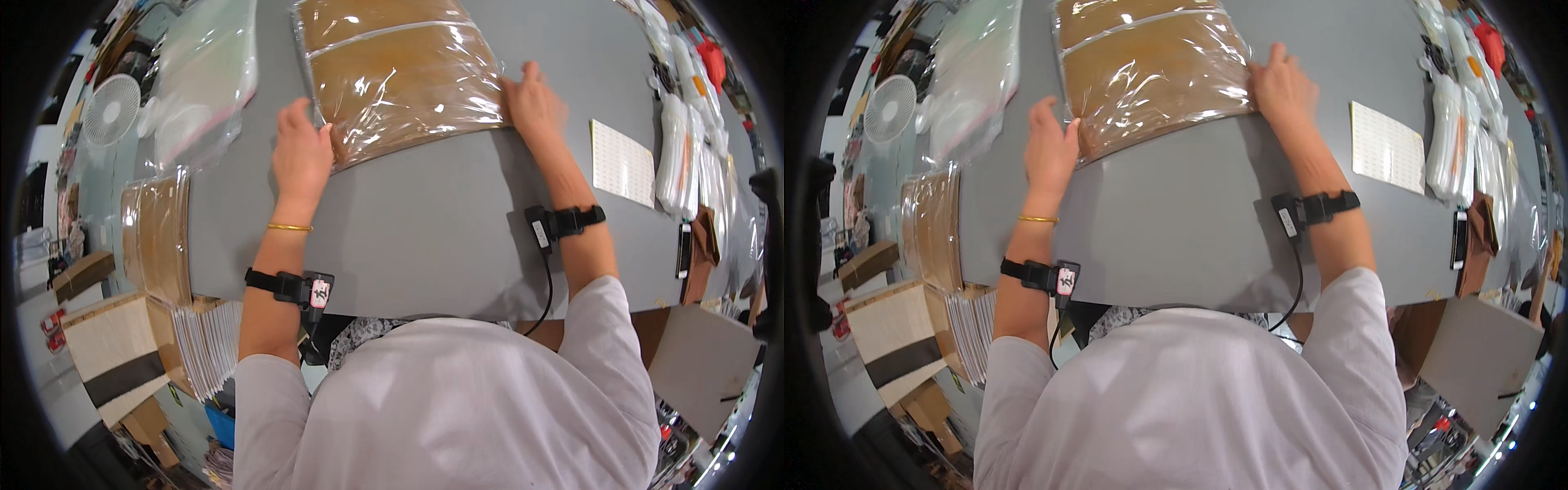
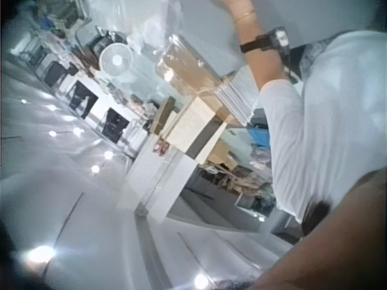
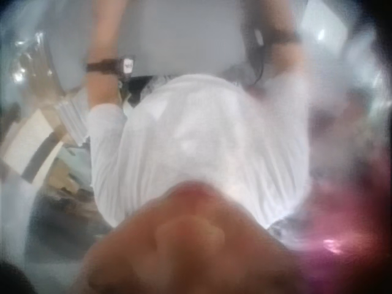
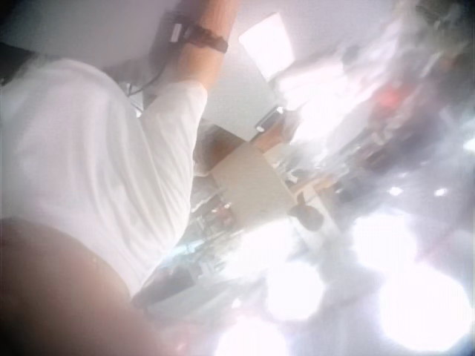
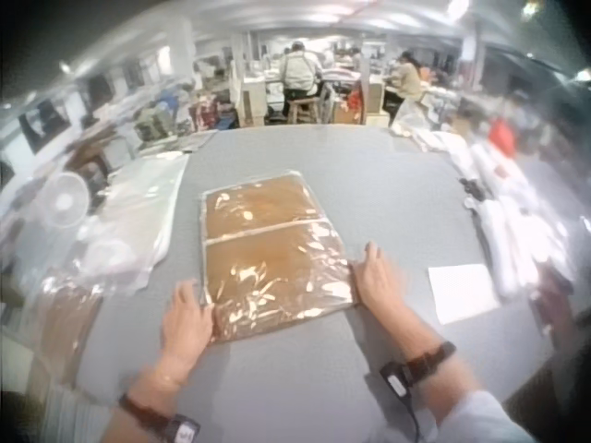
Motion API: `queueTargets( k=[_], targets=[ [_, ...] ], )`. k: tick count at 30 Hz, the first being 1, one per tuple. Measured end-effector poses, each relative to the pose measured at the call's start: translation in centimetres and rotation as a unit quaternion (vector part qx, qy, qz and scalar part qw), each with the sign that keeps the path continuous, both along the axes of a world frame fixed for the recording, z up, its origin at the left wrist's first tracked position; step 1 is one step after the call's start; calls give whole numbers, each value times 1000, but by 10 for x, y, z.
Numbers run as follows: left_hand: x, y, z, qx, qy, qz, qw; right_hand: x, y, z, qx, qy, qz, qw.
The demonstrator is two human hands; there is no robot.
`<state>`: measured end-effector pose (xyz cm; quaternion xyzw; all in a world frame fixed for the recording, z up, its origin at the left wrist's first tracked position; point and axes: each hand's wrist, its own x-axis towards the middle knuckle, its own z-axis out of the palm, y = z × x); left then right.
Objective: The person folds mustard-colored fabric items and places them into clear plastic bags. They then affix small white labels to the bags and stack the finished packages on the table.
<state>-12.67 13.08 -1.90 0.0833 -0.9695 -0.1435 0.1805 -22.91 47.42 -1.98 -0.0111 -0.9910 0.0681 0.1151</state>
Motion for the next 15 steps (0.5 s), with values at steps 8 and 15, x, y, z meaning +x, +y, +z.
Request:
queueTargets(
  k=[8, 15],
  targets=[
    [-52, 21, -31, 65, 110, -81, 988, -49, -31, -30, 106, 161, 316, 929],
    [-71, -29, 12, 669, -114, 14, 734, -81, 11, 0, -611, -327, 127, 709]
  ],
)
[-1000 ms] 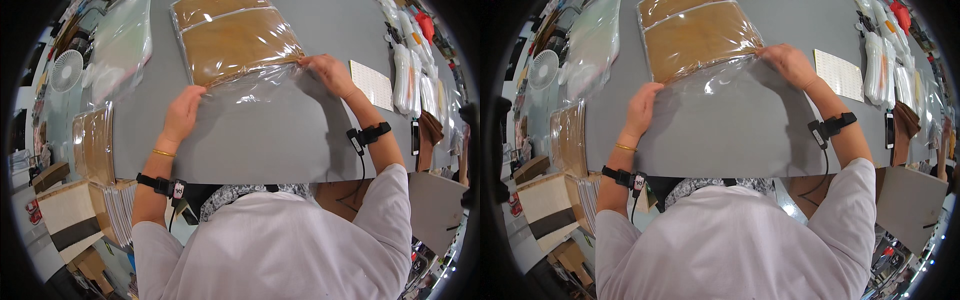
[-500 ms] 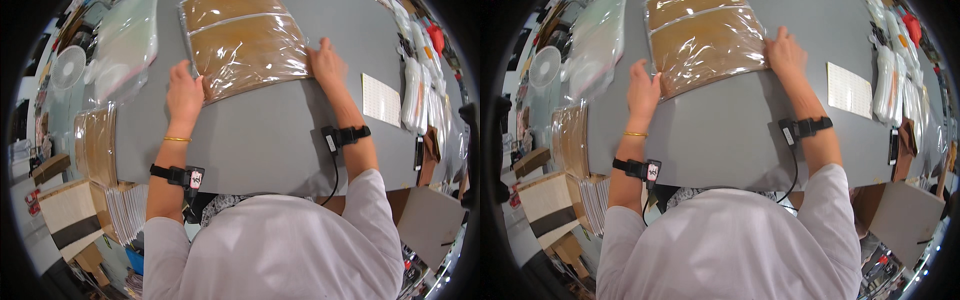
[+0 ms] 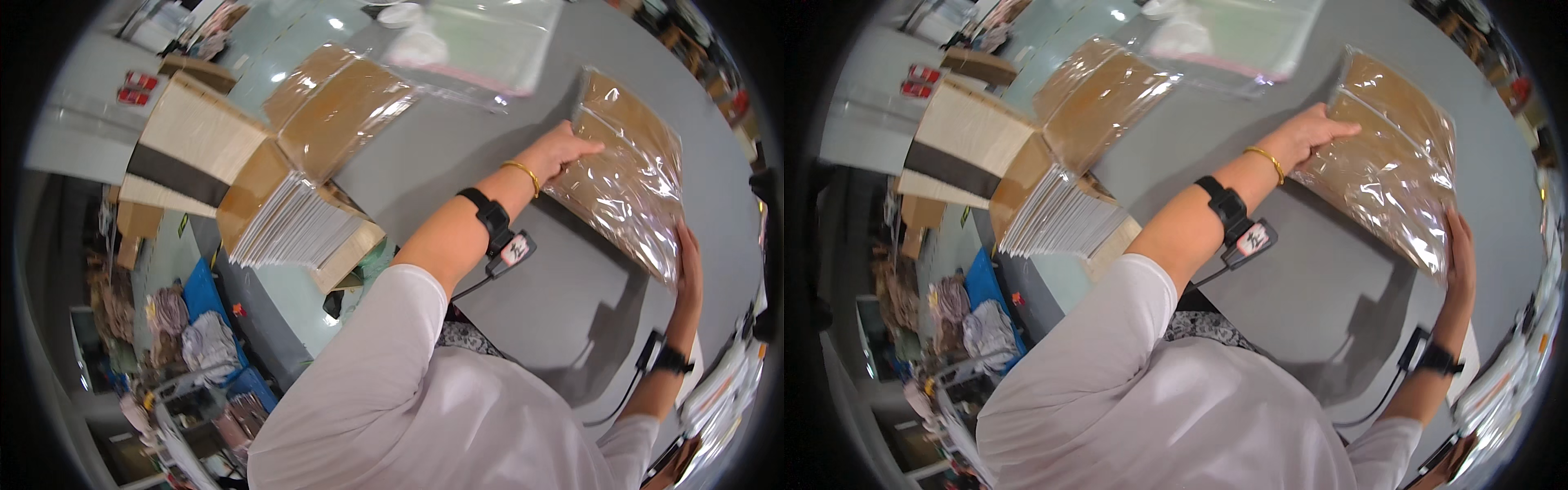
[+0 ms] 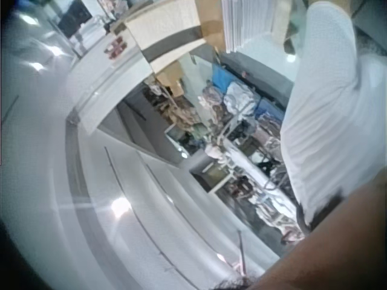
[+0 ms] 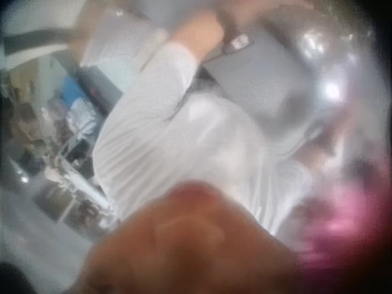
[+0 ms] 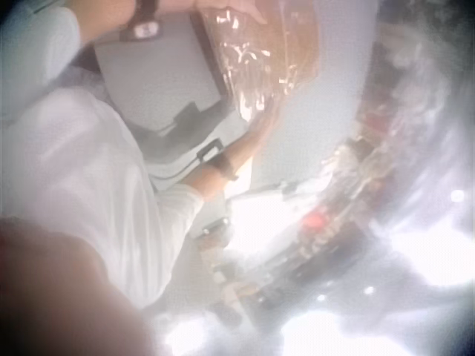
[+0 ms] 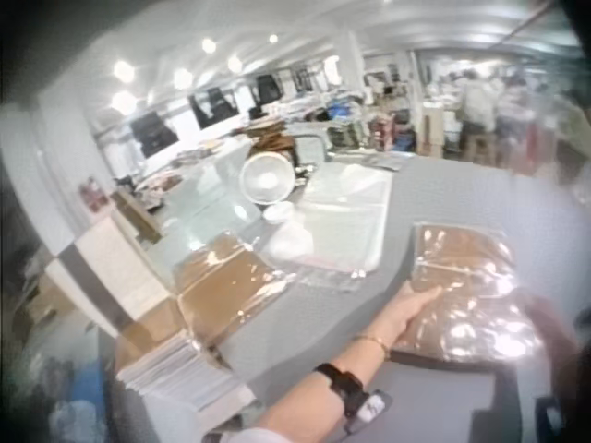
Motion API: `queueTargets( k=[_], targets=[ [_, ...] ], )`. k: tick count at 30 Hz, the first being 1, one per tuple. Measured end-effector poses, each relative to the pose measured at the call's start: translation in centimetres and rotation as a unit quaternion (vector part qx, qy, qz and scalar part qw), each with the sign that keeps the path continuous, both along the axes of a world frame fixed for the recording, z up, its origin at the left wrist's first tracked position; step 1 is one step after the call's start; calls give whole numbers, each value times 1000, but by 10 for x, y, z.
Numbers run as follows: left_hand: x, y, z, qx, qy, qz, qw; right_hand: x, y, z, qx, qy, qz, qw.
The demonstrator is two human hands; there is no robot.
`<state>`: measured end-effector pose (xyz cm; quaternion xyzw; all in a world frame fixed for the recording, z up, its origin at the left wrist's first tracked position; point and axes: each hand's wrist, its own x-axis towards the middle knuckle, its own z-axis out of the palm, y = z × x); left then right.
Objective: The person folds mustard-colored fabric items and places them into clear plastic bags. They then affix small white labels to the bags and stack the finished packages on the table.
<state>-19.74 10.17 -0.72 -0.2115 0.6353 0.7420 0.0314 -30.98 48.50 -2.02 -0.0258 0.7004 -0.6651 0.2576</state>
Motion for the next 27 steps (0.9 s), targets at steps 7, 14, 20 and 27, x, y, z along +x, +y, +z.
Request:
queueTargets(
  k=[7, 14, 20, 27],
  targets=[
    [152, -94, 122, 42, 250, 109, 961, 85, -98, 110, -113, 195, -17, 974],
    [313, -236, 164, -103, 417, 270, 862, 100, -400, 159, -194, 282, 262, 902],
    [353, -304, 52, -96, 159, 460, 868, 104, -589, 74, 22, 215, 423, 880],
    [474, -303, 1, -532, -33, 399, 746, 45, -650, 8, 52, 242, 458, 854]
  ],
)
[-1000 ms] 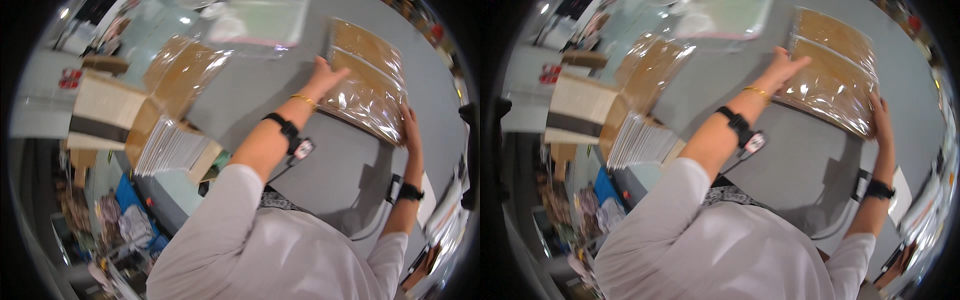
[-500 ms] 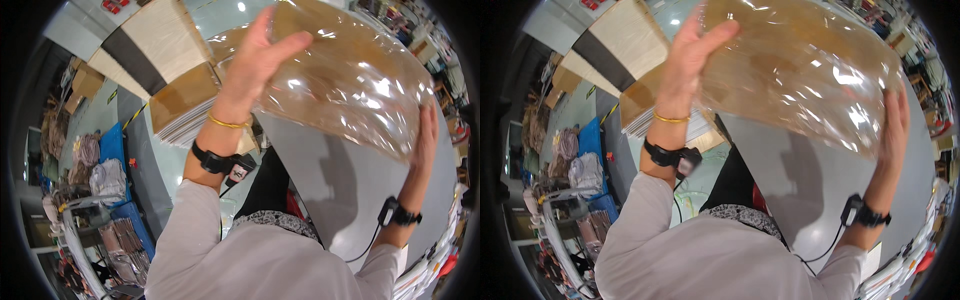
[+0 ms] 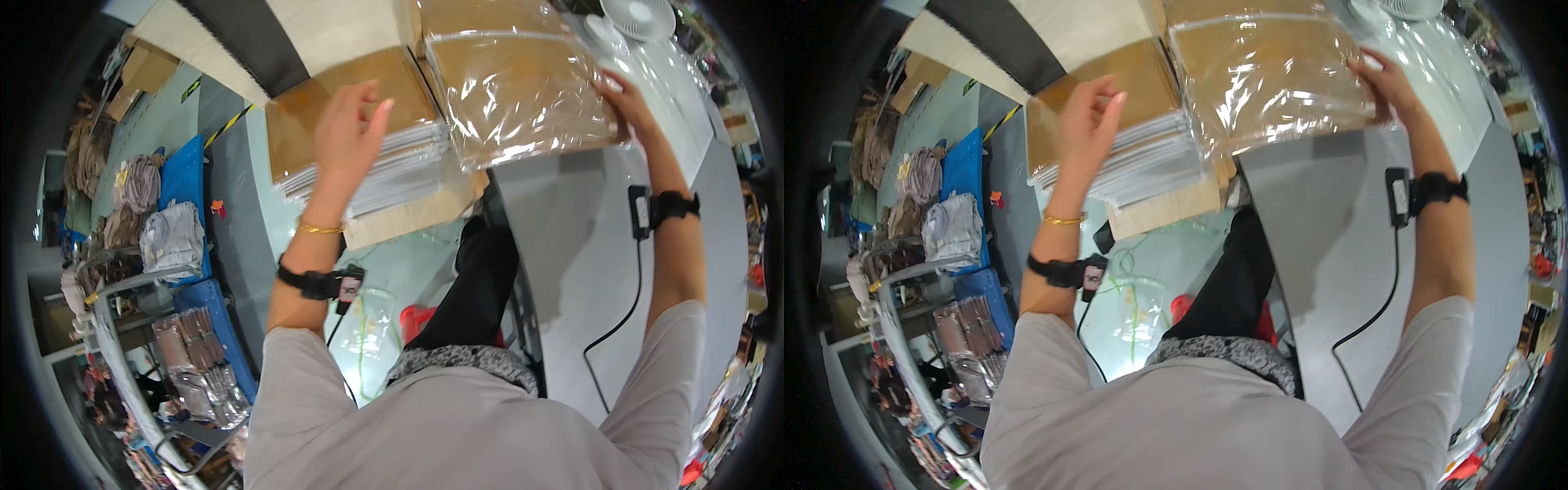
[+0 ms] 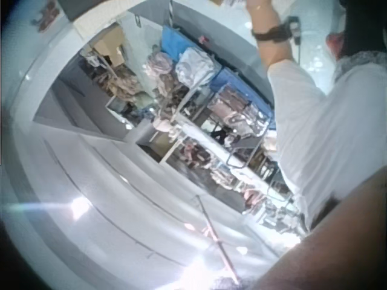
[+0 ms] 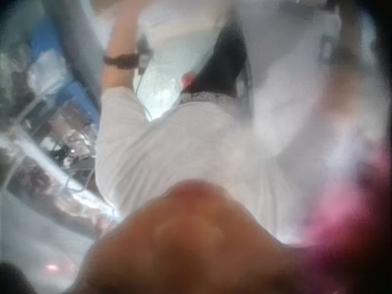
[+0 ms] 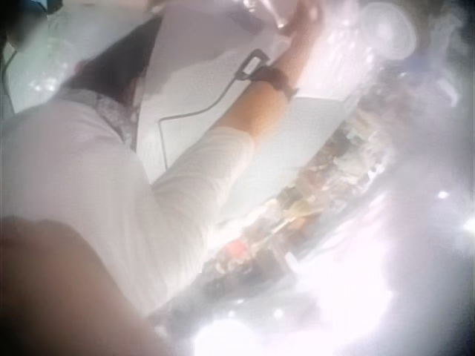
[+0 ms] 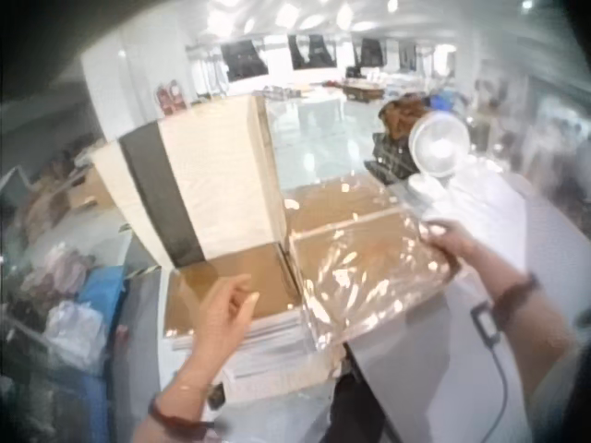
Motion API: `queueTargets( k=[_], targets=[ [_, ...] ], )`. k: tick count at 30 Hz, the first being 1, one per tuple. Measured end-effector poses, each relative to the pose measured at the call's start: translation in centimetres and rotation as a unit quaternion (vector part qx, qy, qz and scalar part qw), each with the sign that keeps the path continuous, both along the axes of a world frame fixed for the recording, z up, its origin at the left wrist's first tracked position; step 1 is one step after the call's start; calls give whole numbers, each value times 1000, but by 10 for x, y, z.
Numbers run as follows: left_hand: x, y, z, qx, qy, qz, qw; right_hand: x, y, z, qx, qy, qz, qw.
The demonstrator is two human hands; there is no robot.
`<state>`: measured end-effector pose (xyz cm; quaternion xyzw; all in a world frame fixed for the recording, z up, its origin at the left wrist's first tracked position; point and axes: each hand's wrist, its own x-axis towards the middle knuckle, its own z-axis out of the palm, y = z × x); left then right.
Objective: The person folds mustard-colored fabric items and places them into clear plastic bags. They then affix small white labels to the bags and stack the finished packages on the table.
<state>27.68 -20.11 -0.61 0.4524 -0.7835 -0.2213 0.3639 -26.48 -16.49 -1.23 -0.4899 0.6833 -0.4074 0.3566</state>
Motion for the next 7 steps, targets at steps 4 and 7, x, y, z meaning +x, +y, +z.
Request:
queueTargets(
  k=[4, 7],
  targets=[
    [45, 2, -2, -245, -304, -78, 917, 9, -8, 9, 67, 298, -110, 946],
    [55, -14, -15, -115, -324, -81, 936, 47, 37, -2, -171, 384, -179, 889]
  ],
)
